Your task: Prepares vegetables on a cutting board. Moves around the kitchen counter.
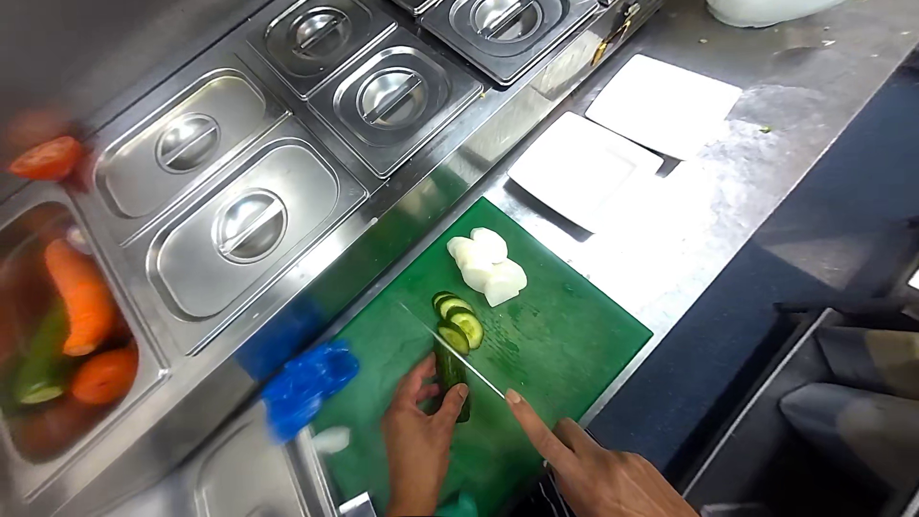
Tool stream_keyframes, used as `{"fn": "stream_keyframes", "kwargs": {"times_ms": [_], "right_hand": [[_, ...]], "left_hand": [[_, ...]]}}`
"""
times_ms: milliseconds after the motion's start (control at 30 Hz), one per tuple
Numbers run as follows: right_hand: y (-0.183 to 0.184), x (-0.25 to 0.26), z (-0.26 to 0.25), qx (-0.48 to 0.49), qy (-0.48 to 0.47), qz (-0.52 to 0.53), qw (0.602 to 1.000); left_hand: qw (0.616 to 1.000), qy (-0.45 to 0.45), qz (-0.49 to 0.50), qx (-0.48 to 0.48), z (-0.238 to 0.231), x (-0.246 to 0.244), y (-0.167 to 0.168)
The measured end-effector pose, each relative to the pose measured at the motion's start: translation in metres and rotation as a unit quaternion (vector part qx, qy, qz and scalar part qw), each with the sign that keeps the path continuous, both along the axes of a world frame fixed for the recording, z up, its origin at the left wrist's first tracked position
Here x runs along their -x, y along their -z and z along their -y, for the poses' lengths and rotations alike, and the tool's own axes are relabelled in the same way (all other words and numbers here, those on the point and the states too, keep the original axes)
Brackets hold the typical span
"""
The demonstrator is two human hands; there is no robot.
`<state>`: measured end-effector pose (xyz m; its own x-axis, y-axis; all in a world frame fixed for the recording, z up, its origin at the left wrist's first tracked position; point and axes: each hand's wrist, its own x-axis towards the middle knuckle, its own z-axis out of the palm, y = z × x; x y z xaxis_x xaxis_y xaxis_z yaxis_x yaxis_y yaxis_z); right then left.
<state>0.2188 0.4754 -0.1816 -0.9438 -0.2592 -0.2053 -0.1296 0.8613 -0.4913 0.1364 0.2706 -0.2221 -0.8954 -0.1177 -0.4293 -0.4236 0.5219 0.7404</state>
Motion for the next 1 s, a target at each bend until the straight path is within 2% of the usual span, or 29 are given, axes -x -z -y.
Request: {"fn": "stream_keyframes", "kwargs": {"times_ms": [600, 800, 1000], "right_hand": [[-0.003, 0.006, 0.006, 0.015, -0.009, 0.039, 0.999], [0.022, 0.009, 0.003, 0.005, -0.012, 0.074, 0.997], [0.018, 0.005, 0.007, -0.006, 0.005, 0.078, 0.997]], "left_hand": [[1.000, 0.012, 0.004, 0.005, 0.001, 0.003, -0.002], [1.000, 0.017, 0.005, 0.014, 0.002, 0.004, -0.001], [0.999, 0.010, 0.051, -0.009, 0.000, -0.004, -0.005]]}}
